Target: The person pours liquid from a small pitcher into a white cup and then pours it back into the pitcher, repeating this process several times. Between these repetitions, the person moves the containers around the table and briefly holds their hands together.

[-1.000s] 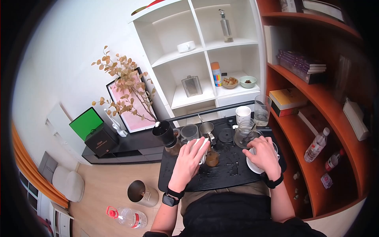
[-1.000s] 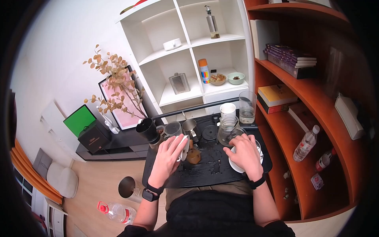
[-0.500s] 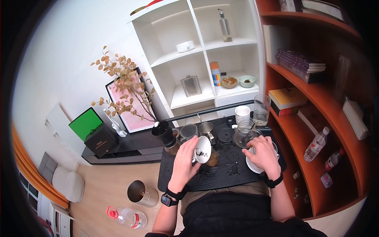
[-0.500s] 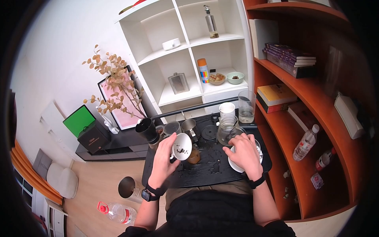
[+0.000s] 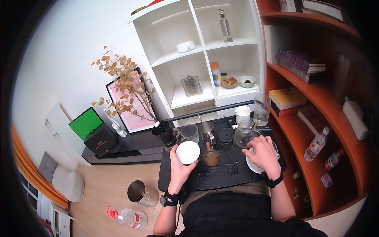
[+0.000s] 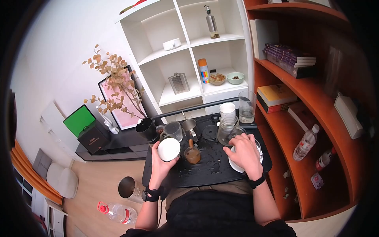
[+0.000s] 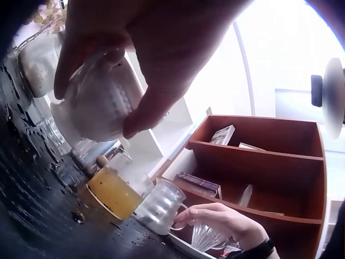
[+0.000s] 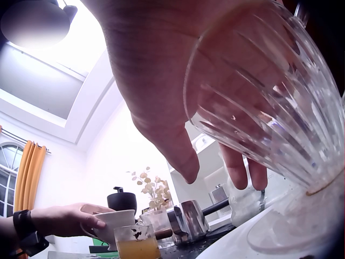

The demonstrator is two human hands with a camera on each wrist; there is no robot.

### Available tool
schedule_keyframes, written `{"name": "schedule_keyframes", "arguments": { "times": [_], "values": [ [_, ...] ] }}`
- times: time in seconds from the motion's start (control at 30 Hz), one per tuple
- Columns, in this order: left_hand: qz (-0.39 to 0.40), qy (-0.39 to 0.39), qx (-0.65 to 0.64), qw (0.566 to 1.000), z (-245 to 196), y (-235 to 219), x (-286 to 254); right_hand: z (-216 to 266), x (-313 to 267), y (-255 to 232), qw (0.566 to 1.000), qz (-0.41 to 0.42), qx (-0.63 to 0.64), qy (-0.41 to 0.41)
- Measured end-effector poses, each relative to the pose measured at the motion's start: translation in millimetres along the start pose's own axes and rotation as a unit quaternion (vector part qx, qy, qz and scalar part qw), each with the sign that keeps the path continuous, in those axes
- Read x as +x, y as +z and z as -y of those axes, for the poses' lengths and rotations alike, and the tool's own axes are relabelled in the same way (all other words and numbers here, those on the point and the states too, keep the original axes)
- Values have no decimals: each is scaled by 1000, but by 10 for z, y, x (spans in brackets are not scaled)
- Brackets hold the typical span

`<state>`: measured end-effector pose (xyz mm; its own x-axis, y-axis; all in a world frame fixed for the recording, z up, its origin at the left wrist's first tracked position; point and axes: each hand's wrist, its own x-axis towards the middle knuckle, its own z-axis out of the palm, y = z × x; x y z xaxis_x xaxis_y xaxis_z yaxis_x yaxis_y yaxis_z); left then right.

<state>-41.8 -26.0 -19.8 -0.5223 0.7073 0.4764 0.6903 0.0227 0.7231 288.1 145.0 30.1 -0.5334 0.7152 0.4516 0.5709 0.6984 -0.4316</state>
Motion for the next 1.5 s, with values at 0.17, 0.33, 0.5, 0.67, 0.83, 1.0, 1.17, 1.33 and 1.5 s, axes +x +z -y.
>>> {"name": "schedule_keyframes", "arguments": {
  "times": [0.17, 0.33, 0.5, 0.67, 0.83, 1.0, 1.17, 1.33, 1.5],
  "values": [
    [19, -24, 12, 999, 49, 17, -20, -8, 1, 13, 1000, 5, -7, 2],
    [33, -31, -1, 999, 59, 76, -47, -37, 0, 44, 1000, -8, -6, -1],
    [21, 95, 140, 985, -144, -15, -72, -11, 1, 16, 1000, -2, -7, 1],
    [15, 194, 180, 964, -412, -45, 55, 4, -5, 8, 1000, 1, -3, 5],
    [67, 251, 226, 939, -471, 93, 153, 1, -15, 9, 1000, -7, 0, 2],
    [92, 263, 325, 904, -487, 243, 207, -11, -10, 11, 1000, -7, 1, 1],
    [102, 265, 319, 904, -444, 325, 220, -17, -12, 16, 1000, -6, 1, -2],
    [99, 254, 327, 905, -440, 385, 213, -3, -11, 11, 1000, -7, -1, 0],
    [102, 247, 326, 907, -443, 423, 216, -14, -16, 17, 1000, -12, 0, -4]
  ]
}}
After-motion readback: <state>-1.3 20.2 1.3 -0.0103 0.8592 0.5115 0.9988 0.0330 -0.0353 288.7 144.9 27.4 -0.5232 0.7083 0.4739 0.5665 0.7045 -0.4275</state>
